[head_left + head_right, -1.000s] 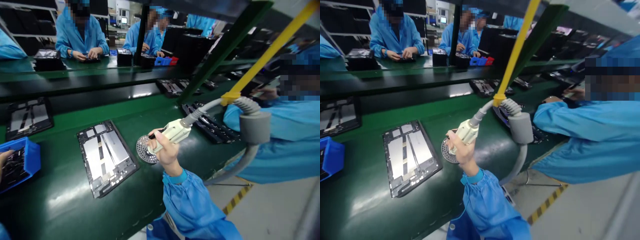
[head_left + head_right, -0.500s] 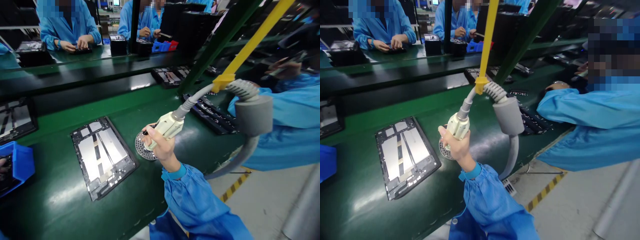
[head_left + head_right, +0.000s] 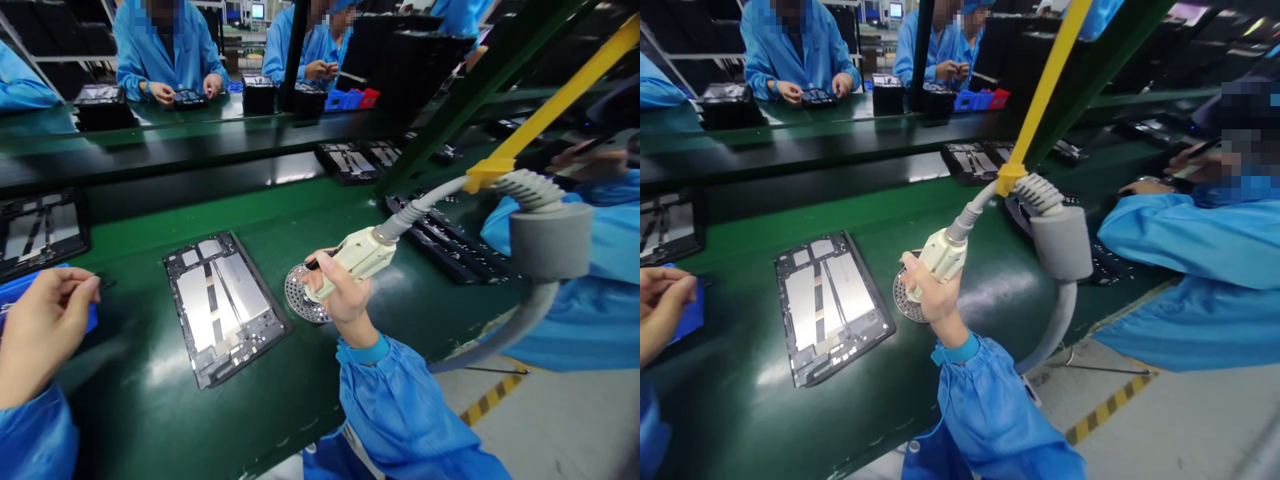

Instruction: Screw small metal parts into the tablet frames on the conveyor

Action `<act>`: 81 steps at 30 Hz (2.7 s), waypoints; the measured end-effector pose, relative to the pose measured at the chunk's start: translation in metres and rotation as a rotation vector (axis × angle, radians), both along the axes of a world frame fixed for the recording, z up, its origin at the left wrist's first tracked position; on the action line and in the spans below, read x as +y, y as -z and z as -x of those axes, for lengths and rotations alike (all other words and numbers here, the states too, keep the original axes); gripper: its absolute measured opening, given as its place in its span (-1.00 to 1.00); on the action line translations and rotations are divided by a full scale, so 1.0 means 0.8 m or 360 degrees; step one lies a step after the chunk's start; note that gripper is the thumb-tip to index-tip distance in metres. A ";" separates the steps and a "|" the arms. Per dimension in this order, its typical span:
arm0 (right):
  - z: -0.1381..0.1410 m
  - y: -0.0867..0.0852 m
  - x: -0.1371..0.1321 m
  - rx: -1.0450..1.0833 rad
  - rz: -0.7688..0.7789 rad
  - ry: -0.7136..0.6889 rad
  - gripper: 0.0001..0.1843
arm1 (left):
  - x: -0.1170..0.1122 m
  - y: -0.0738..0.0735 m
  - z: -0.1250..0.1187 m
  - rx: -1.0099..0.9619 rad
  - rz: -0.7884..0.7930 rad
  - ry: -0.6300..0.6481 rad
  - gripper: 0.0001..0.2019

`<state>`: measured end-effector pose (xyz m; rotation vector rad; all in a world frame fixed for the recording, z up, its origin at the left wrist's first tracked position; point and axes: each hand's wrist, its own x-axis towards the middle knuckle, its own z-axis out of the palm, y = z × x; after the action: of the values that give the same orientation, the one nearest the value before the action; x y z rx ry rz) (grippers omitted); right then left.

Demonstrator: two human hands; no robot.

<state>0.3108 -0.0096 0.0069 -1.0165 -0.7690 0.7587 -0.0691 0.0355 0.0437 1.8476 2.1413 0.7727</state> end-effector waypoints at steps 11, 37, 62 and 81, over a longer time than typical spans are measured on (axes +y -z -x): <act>0.000 0.003 -0.003 -0.0001 0.0055 0.0018 -0.65 | 0.034 0.031 -0.069 -0.0825 0.0023 0.0070 -0.64; 0.191 -0.059 0.146 0.0042 -0.0160 -0.0662 -0.66 | 0.124 0.117 -0.107 -0.1134 0.0102 -0.0142 -0.82; 0.260 -0.014 0.210 -0.0002 -0.0031 -0.0674 -0.66 | 0.129 0.116 -0.103 -0.0953 0.0299 -0.0080 -0.72; 0.209 -0.084 0.176 0.0475 -0.0540 -0.0573 -0.62 | 0.089 0.090 -0.098 -0.0692 0.0222 -0.0172 -0.79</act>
<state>0.1438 0.1314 0.0741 -0.4491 -0.7951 1.0214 0.0096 0.1063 -0.0287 1.3542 1.9651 0.9227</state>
